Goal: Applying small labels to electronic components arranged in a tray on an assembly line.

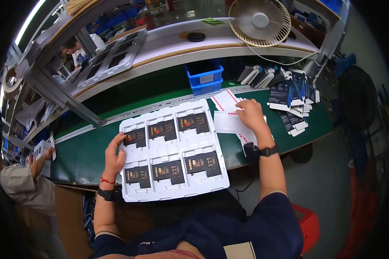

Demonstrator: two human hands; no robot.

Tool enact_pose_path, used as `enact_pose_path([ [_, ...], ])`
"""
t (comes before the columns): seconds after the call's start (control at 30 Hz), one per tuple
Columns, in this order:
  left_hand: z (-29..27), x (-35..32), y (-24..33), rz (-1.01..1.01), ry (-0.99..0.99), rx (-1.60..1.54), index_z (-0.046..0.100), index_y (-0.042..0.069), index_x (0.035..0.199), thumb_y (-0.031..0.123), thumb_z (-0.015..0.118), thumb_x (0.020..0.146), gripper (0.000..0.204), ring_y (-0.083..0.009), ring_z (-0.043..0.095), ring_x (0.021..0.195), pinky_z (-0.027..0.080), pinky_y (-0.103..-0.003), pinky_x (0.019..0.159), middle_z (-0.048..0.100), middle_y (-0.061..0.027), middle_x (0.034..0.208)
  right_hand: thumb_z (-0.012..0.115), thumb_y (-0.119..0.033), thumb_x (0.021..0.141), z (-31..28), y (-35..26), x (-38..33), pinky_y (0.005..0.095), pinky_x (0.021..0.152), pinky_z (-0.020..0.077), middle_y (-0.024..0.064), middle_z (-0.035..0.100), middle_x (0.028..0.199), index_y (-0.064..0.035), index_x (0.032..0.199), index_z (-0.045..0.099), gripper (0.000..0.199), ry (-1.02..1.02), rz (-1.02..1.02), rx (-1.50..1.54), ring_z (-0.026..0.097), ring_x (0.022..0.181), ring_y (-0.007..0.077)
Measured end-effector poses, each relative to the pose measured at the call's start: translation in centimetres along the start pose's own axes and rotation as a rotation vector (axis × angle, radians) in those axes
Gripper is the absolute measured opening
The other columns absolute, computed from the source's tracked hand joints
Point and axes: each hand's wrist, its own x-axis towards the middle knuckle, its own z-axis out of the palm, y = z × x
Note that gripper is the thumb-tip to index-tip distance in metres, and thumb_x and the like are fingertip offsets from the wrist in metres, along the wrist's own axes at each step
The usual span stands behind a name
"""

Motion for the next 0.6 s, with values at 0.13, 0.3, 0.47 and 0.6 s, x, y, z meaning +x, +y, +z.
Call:
enact_pose_path([
  [0.13, 0.4, -0.2, 0.6, -0.005, -0.007, -0.005, 0.059, -0.004, 0.117, -0.002, 0.047, 0.075, 0.044, -0.0392, 0.057, 0.119, 0.043, -0.041, 0.103, 0.058, -0.0284, 0.126, 0.071, -0.016, 0.074, 0.9, -1.1, 0.3, 0.0445, 0.089, 0.0434, 0.0132, 0.068, 0.096, -0.0079, 0.094, 0.074, 0.022, -0.175, 0.080, -0.089, 0.059, 0.100, 0.0319],
  [0.3, 0.1, -0.2, 0.7, 0.022, -0.018, 0.041, 0.059, -0.004, 0.116, -0.002, 0.047, 0.075, 0.043, -0.0402, 0.056, 0.119, 0.043, -0.042, 0.103, 0.058, -0.0289, 0.125, 0.072, -0.014, 0.074, 3.3, -1.0, 0.3, 0.0430, 0.091, 0.0446, 0.0143, 0.066, 0.094, -0.0089, 0.090, 0.074, 0.017, -0.254, 0.125, -0.146, 0.059, 0.100, 0.0326],
  [0.47, -0.7, 0.9, 1.7, 0.057, -0.052, 0.118, 0.059, -0.003, 0.115, -0.003, 0.050, 0.076, 0.040, -0.0407, 0.056, 0.119, 0.045, -0.042, 0.100, 0.060, -0.0269, 0.120, 0.072, -0.009, 0.073, 4.1, -0.9, 0.1, 0.0418, 0.086, 0.0498, 0.0159, 0.066, 0.095, -0.0057, 0.093, 0.072, 0.020, -0.151, 0.147, -0.068, 0.060, 0.098, 0.0343],
  [0.6, -2.0, 2.0, 3.1, 0.154, -0.114, 0.205, 0.059, 0.000, 0.113, -0.004, 0.057, 0.077, 0.036, -0.0381, 0.061, 0.110, 0.049, -0.040, 0.094, 0.064, -0.0190, 0.113, 0.075, -0.013, 0.070, 3.4, -0.7, 0.2, 0.0408, 0.089, 0.0484, 0.0157, 0.067, 0.098, -0.0041, 0.096, 0.072, 0.028, -0.224, 0.114, -0.046, 0.060, 0.098, 0.0340],
])
